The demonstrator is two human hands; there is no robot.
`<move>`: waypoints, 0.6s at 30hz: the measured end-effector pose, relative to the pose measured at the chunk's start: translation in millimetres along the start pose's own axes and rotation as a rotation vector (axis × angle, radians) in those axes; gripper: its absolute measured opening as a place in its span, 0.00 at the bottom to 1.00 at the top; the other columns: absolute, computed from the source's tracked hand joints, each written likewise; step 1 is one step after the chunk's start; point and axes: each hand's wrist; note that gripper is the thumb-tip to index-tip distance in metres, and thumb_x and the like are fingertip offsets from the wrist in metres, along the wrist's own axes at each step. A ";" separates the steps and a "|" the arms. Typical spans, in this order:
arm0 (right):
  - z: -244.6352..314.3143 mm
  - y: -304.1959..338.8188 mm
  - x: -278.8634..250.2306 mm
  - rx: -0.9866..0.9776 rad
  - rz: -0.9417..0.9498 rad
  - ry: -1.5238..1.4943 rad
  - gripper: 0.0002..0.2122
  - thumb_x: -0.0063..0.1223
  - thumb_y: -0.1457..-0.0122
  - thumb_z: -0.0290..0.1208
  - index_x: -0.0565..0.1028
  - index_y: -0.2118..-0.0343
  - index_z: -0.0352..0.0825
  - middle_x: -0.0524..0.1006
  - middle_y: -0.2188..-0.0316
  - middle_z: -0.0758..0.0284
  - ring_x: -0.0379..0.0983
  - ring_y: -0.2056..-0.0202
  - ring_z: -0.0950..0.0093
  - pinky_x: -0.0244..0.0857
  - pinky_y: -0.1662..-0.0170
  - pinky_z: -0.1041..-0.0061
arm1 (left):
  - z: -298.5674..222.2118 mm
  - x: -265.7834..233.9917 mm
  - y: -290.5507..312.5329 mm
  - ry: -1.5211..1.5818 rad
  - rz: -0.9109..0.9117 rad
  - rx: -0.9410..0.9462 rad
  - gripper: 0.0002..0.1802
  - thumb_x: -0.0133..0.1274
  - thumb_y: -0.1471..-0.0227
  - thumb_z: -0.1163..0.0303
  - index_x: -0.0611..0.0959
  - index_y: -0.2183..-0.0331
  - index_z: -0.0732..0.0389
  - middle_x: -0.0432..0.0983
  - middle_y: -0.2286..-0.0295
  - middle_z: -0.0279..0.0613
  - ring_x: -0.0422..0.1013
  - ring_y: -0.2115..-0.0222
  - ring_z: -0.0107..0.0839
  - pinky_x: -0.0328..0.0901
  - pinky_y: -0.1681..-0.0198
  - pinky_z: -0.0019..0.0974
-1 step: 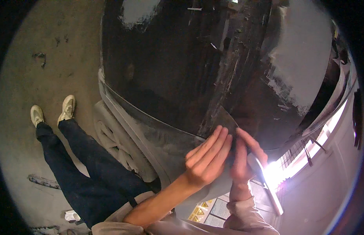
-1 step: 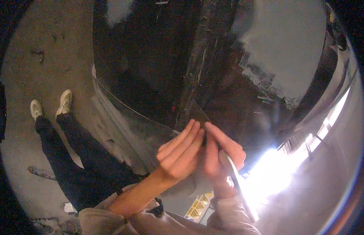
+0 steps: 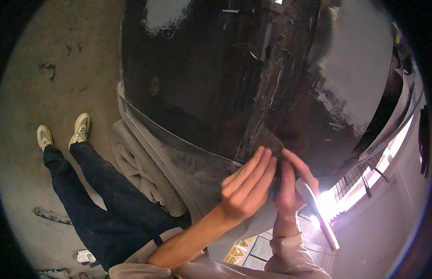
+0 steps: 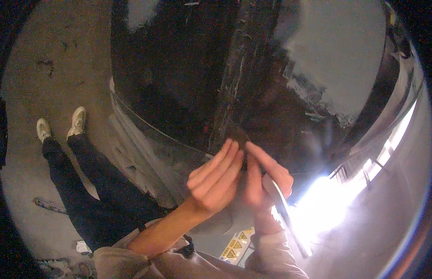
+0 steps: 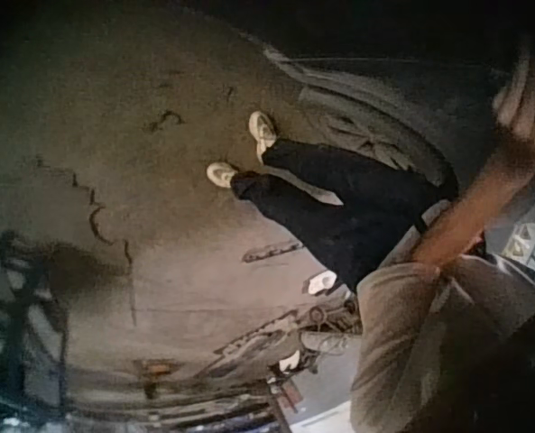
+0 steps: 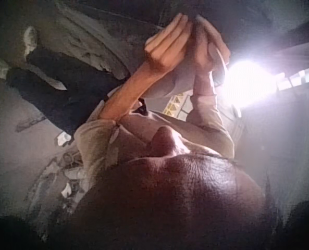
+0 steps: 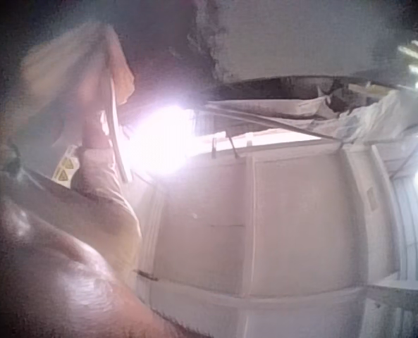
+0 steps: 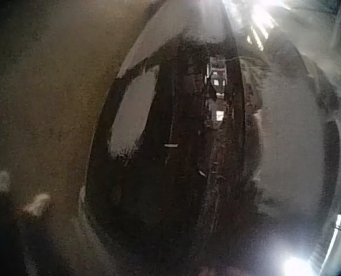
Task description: The person uses a metal scraper to remove paint or residue from the rear bumper of a dark-colored car. They repeatedly scrape the surface and wipe away debris with their hand, working across different sections of the bumper.
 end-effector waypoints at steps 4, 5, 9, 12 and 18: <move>-4.9 1.0 1.0 0.042 -0.136 0.007 0.11 0.58 0.39 0.15 0.84 0.55 0.26 0.87 0.59 0.56 0.84 0.59 0.70 0.74 0.50 0.74 | -0.4 4.7 -5.4 0.019 0.016 -0.012 0.19 0.57 0.53 0.87 0.87 0.55 0.75 0.81 0.51 0.62 0.78 0.47 0.55 0.76 0.46 0.45; -5.8 4.0 5.1 -0.039 -0.141 -0.024 0.12 0.58 0.40 0.15 0.84 0.54 0.25 0.86 0.59 0.55 0.84 0.58 0.70 0.74 0.49 0.74 | 0.1 2.1 -3.1 0.022 0.029 -0.023 0.19 0.57 0.53 0.87 0.87 0.56 0.75 0.81 0.51 0.62 0.78 0.47 0.55 0.75 0.46 0.46; -0.3 20.6 -0.3 0.001 -0.028 0.048 0.14 0.57 0.42 0.14 0.83 0.53 0.24 0.86 0.58 0.54 0.85 0.58 0.68 0.75 0.50 0.72 | -6.5 -8.5 9.7 0.025 0.085 -0.055 0.19 0.58 0.53 0.87 0.87 0.56 0.75 0.81 0.50 0.62 0.78 0.46 0.55 0.76 0.46 0.46; 3.5 28.0 -5.8 0.042 -0.003 -0.043 0.14 0.56 0.43 0.12 0.84 0.54 0.25 0.86 0.60 0.51 0.86 0.60 0.67 0.76 0.53 0.73 | -3.8 -13.7 17.5 0.028 0.092 -0.048 0.18 0.59 0.54 0.87 0.87 0.57 0.76 0.82 0.52 0.63 0.79 0.48 0.55 0.77 0.48 0.46; 6.0 26.9 1.2 -0.038 0.029 -0.002 0.12 0.58 0.45 0.13 0.85 0.59 0.26 0.86 0.66 0.51 0.86 0.67 0.65 0.77 0.59 0.73 | 7.2 -18.1 20.7 -0.040 0.126 -0.030 0.17 0.62 0.55 0.86 0.87 0.59 0.77 0.83 0.55 0.64 0.80 0.50 0.55 0.78 0.50 0.45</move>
Point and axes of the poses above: each hand's wrist, its own y-axis away from the middle knuckle, its own x-axis out of the palm, z = x × y
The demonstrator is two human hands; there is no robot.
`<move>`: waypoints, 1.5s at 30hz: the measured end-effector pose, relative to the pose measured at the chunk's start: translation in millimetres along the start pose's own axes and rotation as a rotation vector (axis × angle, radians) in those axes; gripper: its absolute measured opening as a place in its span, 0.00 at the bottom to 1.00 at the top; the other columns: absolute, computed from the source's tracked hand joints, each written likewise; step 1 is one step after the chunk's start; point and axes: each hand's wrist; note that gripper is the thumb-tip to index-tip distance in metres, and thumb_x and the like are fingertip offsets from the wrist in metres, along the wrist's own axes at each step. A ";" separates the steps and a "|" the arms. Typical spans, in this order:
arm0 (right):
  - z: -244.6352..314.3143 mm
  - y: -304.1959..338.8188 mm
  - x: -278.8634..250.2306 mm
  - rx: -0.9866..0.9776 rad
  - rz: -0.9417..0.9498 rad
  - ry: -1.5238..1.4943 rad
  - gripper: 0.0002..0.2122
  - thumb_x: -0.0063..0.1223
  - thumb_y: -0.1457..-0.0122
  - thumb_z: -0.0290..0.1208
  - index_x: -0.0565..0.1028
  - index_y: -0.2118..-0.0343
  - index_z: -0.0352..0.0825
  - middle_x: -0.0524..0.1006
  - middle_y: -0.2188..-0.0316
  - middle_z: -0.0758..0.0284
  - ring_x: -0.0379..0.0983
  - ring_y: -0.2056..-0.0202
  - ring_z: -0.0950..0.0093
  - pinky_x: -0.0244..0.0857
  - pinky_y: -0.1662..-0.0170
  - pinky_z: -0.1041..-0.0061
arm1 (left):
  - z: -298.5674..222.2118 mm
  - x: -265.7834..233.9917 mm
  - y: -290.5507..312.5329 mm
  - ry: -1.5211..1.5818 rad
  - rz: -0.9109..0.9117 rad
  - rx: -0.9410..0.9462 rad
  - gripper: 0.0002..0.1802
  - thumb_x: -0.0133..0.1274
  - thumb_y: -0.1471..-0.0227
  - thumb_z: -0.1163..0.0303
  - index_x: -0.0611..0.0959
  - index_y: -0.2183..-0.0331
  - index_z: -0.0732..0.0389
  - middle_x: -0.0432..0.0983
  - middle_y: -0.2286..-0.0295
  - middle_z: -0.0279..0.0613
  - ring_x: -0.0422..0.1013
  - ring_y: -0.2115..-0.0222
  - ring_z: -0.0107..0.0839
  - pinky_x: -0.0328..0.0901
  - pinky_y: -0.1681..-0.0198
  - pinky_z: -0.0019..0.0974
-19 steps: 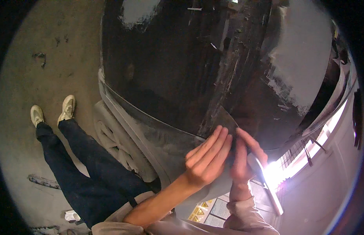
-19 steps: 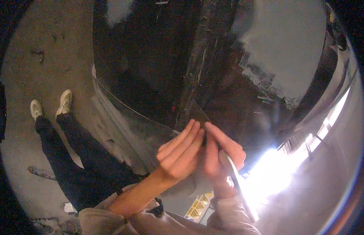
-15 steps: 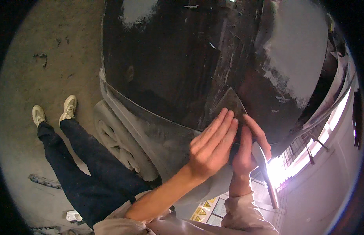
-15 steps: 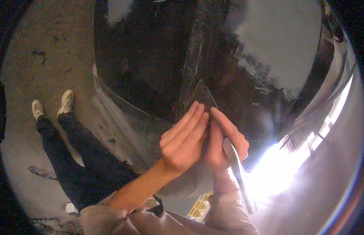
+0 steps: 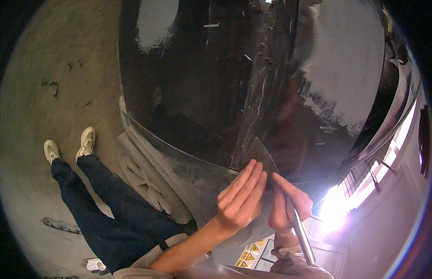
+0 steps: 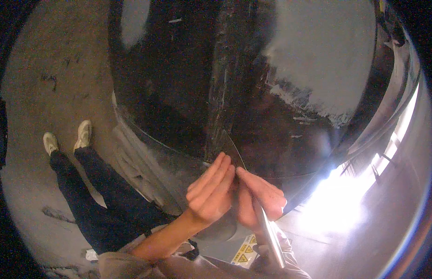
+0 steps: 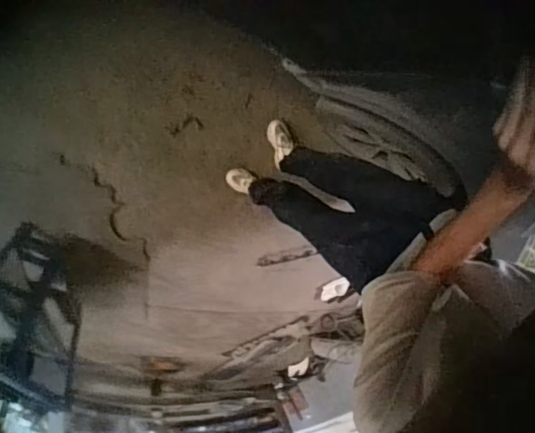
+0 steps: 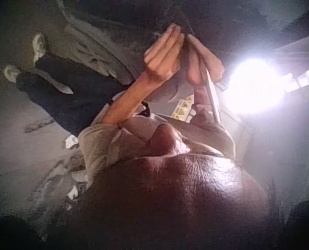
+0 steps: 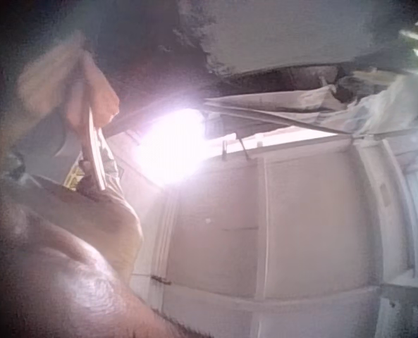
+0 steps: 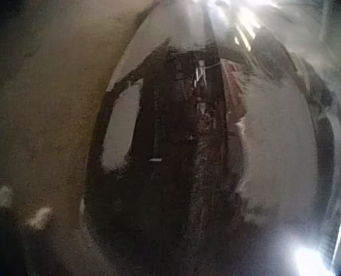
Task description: The person uses a metal scraper to remove paint or residue from the rear bumper of a dark-colored car. They repeatedly scrape the surface and wipe away debris with their hand, working across different sections of the bumper.
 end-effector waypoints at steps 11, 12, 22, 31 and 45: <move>-7.0 -65.2 4.0 0.023 0.009 -0.035 0.12 0.61 0.45 0.13 0.85 0.58 0.27 0.87 0.65 0.55 0.87 0.66 0.69 0.77 0.60 0.77 | 22.8 5.1 -51.3 0.011 -0.092 0.072 0.23 0.64 0.56 0.86 0.85 0.54 0.77 0.81 0.51 0.66 0.78 0.47 0.58 0.75 0.46 0.47; -5.6 -61.9 1.1 -0.046 0.024 -0.076 0.12 0.61 0.45 0.13 0.85 0.58 0.27 0.87 0.66 0.55 0.87 0.66 0.68 0.77 0.60 0.76 | 20.1 1.2 -48.1 0.029 -0.065 0.021 0.24 0.64 0.56 0.86 0.85 0.53 0.78 0.80 0.50 0.67 0.77 0.46 0.59 0.75 0.45 0.47; -9.6 -11.4 9.5 -0.054 0.121 -0.021 0.11 0.60 0.48 0.11 0.85 0.61 0.26 0.86 0.67 0.53 0.87 0.66 0.61 0.80 0.60 0.69 | 15.8 -5.5 13.2 0.052 -0.008 -0.069 0.19 0.61 0.49 0.85 0.87 0.53 0.74 0.82 0.50 0.60 0.78 0.46 0.53 0.75 0.45 0.45; -4.4 -71.3 39.0 -0.010 -0.086 -0.142 0.12 0.61 0.43 0.14 0.86 0.56 0.29 0.87 0.65 0.57 0.85 0.65 0.74 0.75 0.60 0.79 | 59.7 0.3 -51.1 0.001 -0.109 0.057 0.20 0.66 0.53 0.84 0.87 0.55 0.74 0.83 0.52 0.59 0.80 0.49 0.52 0.76 0.46 0.45; -28.9 94.0 73.0 0.104 -0.591 -0.173 0.07 0.60 0.38 0.28 0.82 0.61 0.30 0.84 0.63 0.54 0.80 0.63 0.67 0.73 0.55 0.68 | 162.1 -54.3 -97.3 -0.251 0.243 0.269 0.51 0.53 0.38 0.45 0.58 0.31 0.76 0.50 0.30 0.68 0.49 0.29 0.63 0.47 0.28 0.62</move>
Point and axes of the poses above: each hand's wrist, its own y-axis away from the middle knuckle, its own x-axis out of the palm, z = x × y
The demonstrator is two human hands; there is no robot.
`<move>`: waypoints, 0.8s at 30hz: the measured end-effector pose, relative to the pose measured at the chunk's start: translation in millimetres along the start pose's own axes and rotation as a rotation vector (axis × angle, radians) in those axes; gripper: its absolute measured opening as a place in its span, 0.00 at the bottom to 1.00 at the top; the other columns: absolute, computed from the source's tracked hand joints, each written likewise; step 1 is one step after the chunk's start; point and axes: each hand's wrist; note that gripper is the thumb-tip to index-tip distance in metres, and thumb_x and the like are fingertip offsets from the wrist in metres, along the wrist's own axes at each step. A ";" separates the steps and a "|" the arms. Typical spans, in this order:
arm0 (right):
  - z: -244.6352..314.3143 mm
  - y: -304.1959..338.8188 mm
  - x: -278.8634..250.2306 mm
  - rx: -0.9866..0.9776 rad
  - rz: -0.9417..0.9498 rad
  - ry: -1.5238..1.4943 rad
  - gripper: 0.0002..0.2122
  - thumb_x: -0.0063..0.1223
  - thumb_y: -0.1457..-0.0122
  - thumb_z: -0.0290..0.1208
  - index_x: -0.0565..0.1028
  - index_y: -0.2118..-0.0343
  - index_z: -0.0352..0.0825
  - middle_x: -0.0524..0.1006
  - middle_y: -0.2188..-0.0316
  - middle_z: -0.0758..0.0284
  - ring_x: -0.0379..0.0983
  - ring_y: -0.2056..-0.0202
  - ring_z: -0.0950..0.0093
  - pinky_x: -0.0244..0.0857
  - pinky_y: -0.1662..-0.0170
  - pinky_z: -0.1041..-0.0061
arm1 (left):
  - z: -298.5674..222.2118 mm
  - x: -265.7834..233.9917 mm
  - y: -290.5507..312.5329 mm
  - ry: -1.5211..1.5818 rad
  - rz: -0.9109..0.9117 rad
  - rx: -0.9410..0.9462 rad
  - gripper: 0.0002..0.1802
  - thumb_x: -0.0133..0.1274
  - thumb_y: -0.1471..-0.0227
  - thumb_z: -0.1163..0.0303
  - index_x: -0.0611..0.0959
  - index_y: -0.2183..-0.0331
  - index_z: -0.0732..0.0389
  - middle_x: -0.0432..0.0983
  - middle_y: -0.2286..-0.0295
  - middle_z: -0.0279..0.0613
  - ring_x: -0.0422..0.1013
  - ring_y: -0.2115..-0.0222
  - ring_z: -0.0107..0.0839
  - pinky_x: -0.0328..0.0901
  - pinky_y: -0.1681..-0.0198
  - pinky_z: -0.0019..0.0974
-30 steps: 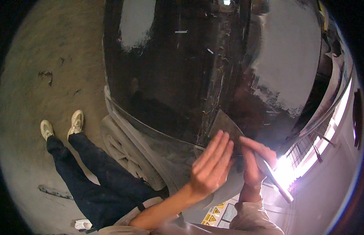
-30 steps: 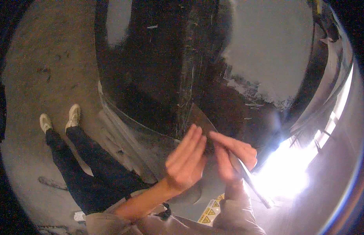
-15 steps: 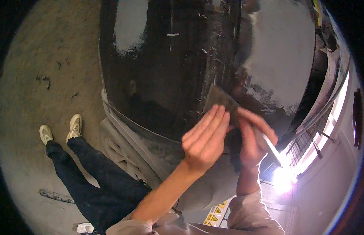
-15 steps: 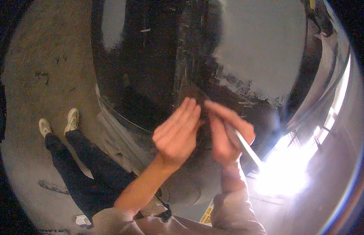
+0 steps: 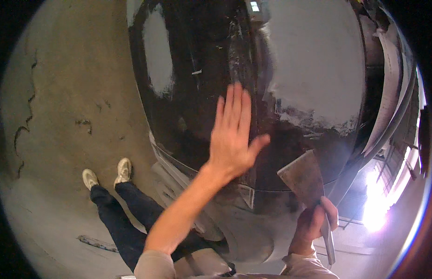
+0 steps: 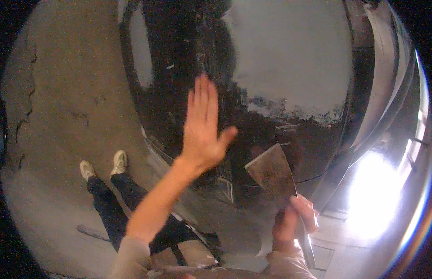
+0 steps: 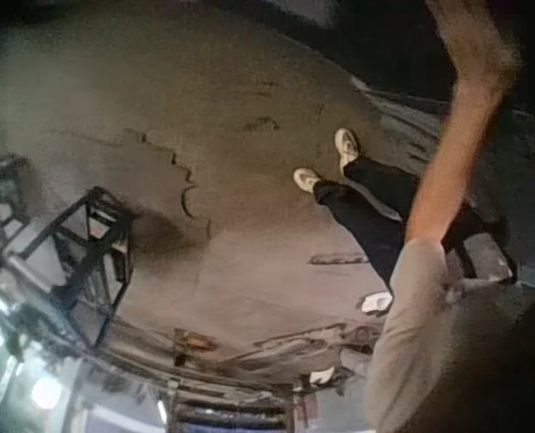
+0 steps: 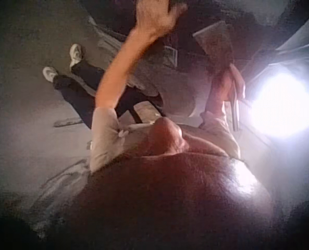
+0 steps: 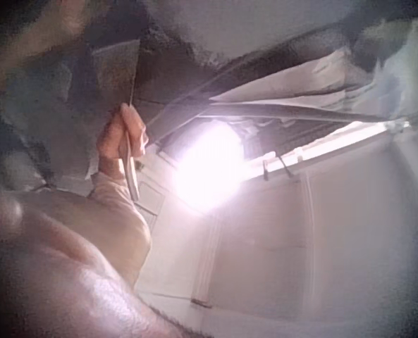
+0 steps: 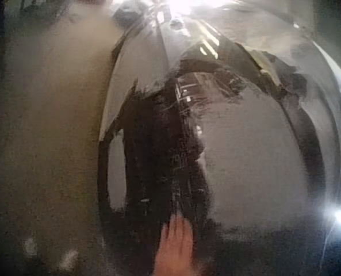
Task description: The person uses a metal scraper to remove paint or residue from the rear bumper of a dark-colored car. They repeatedly scrape the surface and wipe away debris with their hand, working across different sections of the bumper.
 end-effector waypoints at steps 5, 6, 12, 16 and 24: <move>-0.6 13.7 -6.0 0.104 0.064 -0.112 0.12 0.57 0.38 0.30 0.80 0.57 0.27 0.79 0.63 0.62 0.76 0.62 0.71 0.69 0.55 0.74 | -53.9 -5.1 98.9 0.054 0.179 -0.081 0.55 0.52 0.39 0.42 0.55 0.31 0.79 0.45 0.30 0.73 0.44 0.28 0.68 0.44 0.27 0.62; -1.7 15.8 -7.6 0.062 0.046 -0.103 0.11 0.57 0.39 0.29 0.80 0.58 0.28 0.80 0.64 0.61 0.77 0.63 0.71 0.70 0.56 0.73 | -54.9 -2.6 118.1 0.078 0.257 -0.162 0.55 0.53 0.40 0.44 0.55 0.31 0.78 0.45 0.30 0.74 0.44 0.28 0.68 0.43 0.27 0.62; -14.4 16.0 -25.3 0.097 -0.046 -0.041 0.07 0.59 0.41 0.24 0.82 0.62 0.29 0.84 0.70 0.54 0.81 0.69 0.66 0.73 0.63 0.70 | -20.9 16.3 13.9 -0.109 0.115 -0.108 0.56 0.60 0.44 0.53 0.53 0.31 0.79 0.45 0.30 0.73 0.43 0.28 0.66 0.42 0.27 0.62; -19.1 21.5 -34.5 0.119 -0.018 -0.107 0.06 0.59 0.40 0.25 0.82 0.61 0.30 0.84 0.70 0.56 0.80 0.71 0.66 0.73 0.65 0.70 | 9.1 1.6 -143.5 -0.181 -0.098 0.008 0.43 0.44 0.29 0.55 0.51 0.31 0.80 0.44 0.30 0.73 0.42 0.28 0.65 0.40 0.26 0.59; -20.3 37.9 -36.3 0.188 0.001 -0.039 0.10 0.57 0.40 0.27 0.82 0.60 0.26 0.79 0.67 0.59 0.77 0.69 0.71 0.77 0.67 0.69 | -60.6 -9.4 -5.1 -0.042 0.179 -0.045 0.57 0.60 0.45 0.59 0.48 0.30 0.79 0.38 0.29 0.74 0.36 0.27 0.67 0.37 0.26 0.64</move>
Point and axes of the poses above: each hand's wrist, its own y-axis away from the middle knuckle, its own x-axis out of the palm, z = x × y
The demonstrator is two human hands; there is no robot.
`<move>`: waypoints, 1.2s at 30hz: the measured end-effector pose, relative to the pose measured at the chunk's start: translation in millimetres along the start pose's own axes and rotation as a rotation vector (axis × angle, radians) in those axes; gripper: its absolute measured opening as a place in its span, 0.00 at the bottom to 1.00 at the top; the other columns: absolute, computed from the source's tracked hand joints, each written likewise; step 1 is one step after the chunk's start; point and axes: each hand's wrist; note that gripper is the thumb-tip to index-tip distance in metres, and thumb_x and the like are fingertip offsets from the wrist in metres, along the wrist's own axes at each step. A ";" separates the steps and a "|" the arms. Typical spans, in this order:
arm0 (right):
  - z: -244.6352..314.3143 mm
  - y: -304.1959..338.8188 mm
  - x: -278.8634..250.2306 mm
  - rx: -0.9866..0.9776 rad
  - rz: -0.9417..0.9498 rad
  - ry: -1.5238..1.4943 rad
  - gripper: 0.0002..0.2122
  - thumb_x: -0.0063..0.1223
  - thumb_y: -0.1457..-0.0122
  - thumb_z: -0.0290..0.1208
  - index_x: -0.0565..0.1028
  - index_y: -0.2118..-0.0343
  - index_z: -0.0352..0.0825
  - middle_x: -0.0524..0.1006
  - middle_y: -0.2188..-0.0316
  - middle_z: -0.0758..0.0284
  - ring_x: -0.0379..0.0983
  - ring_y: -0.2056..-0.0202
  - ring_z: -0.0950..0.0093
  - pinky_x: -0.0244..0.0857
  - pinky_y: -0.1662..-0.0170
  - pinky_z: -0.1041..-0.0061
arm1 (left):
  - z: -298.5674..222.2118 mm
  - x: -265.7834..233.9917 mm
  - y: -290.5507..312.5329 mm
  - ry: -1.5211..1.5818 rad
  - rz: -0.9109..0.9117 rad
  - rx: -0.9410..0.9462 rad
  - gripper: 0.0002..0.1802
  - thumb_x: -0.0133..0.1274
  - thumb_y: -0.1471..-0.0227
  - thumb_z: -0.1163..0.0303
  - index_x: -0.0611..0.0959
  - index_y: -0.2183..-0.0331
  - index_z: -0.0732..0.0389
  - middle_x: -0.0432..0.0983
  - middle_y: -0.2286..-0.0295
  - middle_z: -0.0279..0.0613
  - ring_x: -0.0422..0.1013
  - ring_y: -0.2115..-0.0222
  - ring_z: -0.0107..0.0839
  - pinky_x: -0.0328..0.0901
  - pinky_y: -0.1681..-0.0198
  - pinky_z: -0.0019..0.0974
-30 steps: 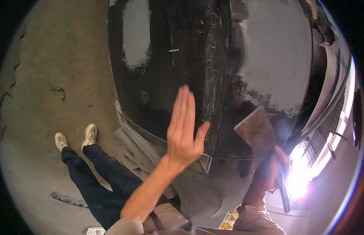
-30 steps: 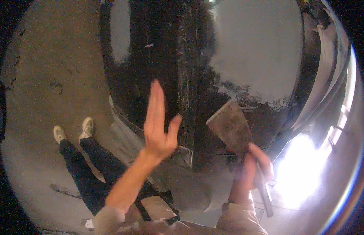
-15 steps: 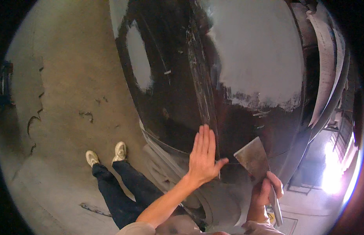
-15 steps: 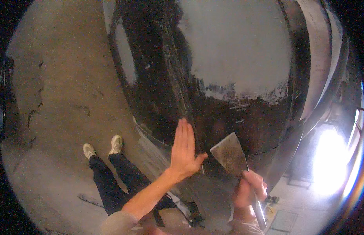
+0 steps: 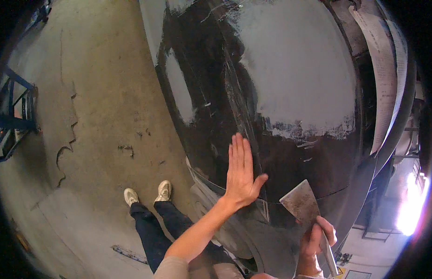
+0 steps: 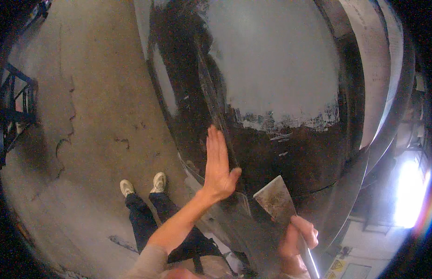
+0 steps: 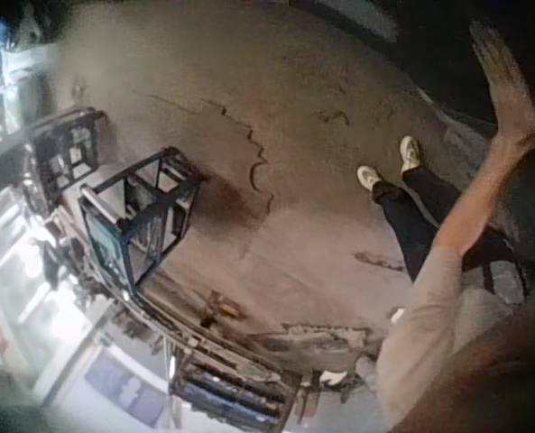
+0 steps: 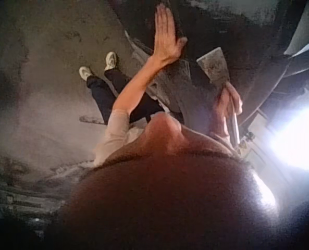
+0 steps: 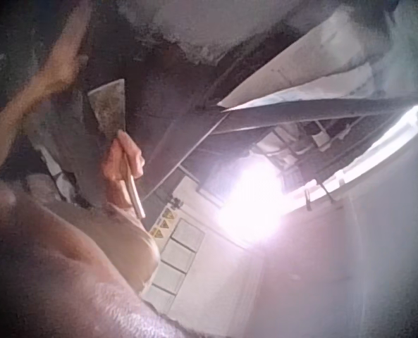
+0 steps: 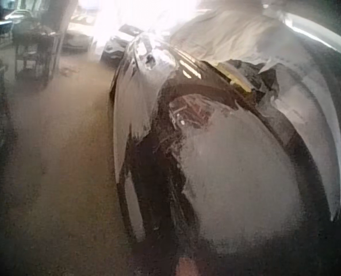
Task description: The person uses a metal scraper to remove paint or residue from the rear bumper of a dark-colored car. They repeatedly scrape the surface and wipe away debris with their hand, working across different sections of the bumper.
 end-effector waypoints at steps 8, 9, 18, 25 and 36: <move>-10.8 2.4 13.1 0.059 0.056 -0.135 0.12 0.55 0.40 0.28 0.81 0.59 0.24 0.78 0.66 0.59 0.78 0.68 0.69 0.80 0.69 0.67 | 109.5 7.8 -142.2 -0.283 -0.314 0.147 0.47 0.50 0.33 0.58 0.48 0.31 0.80 0.40 0.29 0.74 0.40 0.28 0.66 0.38 0.26 0.60; -7.4 1.7 12.8 0.087 0.066 -0.082 0.12 0.55 0.39 0.29 0.80 0.59 0.24 0.77 0.66 0.58 0.78 0.68 0.68 0.81 0.69 0.65 | 94.2 11.8 -103.9 -0.237 -0.237 0.093 0.48 0.51 0.35 0.59 0.48 0.30 0.79 0.39 0.29 0.73 0.39 0.27 0.65 0.36 0.25 0.59; 7.8 1.4 27.6 0.110 0.061 -0.066 0.10 0.53 0.36 0.25 0.79 0.56 0.27 0.80 0.64 0.57 0.79 0.69 0.67 0.78 0.65 0.64 | 5.4 64.4 172.6 0.054 0.241 -0.112 0.60 0.59 0.46 0.39 0.57 0.33 0.79 0.48 0.31 0.74 0.46 0.29 0.67 0.45 0.27 0.62; -2.2 35.9 22.3 0.150 0.013 -0.283 0.10 0.58 0.35 0.28 0.80 0.55 0.29 0.82 0.66 0.56 0.81 0.71 0.69 0.76 0.68 0.70 | 29.4 15.1 84.3 0.175 0.009 0.026 0.56 0.55 0.41 0.43 0.55 0.31 0.78 0.45 0.30 0.73 0.44 0.28 0.65 0.40 0.25 0.56; -15.3 68.5 3.4 0.224 -0.061 -0.243 0.11 0.56 0.36 0.27 0.79 0.56 0.24 0.80 0.64 0.56 0.81 0.65 0.65 0.83 0.66 0.61 | 17.2 22.8 134.4 0.123 0.290 -0.058 0.55 0.64 0.49 0.54 0.59 0.30 0.73 0.49 0.30 0.68 0.47 0.28 0.63 0.46 0.27 0.57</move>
Point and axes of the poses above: each hand's wrist, its own y-axis away from the middle knuckle, its own x-axis out of the palm, z = x × y
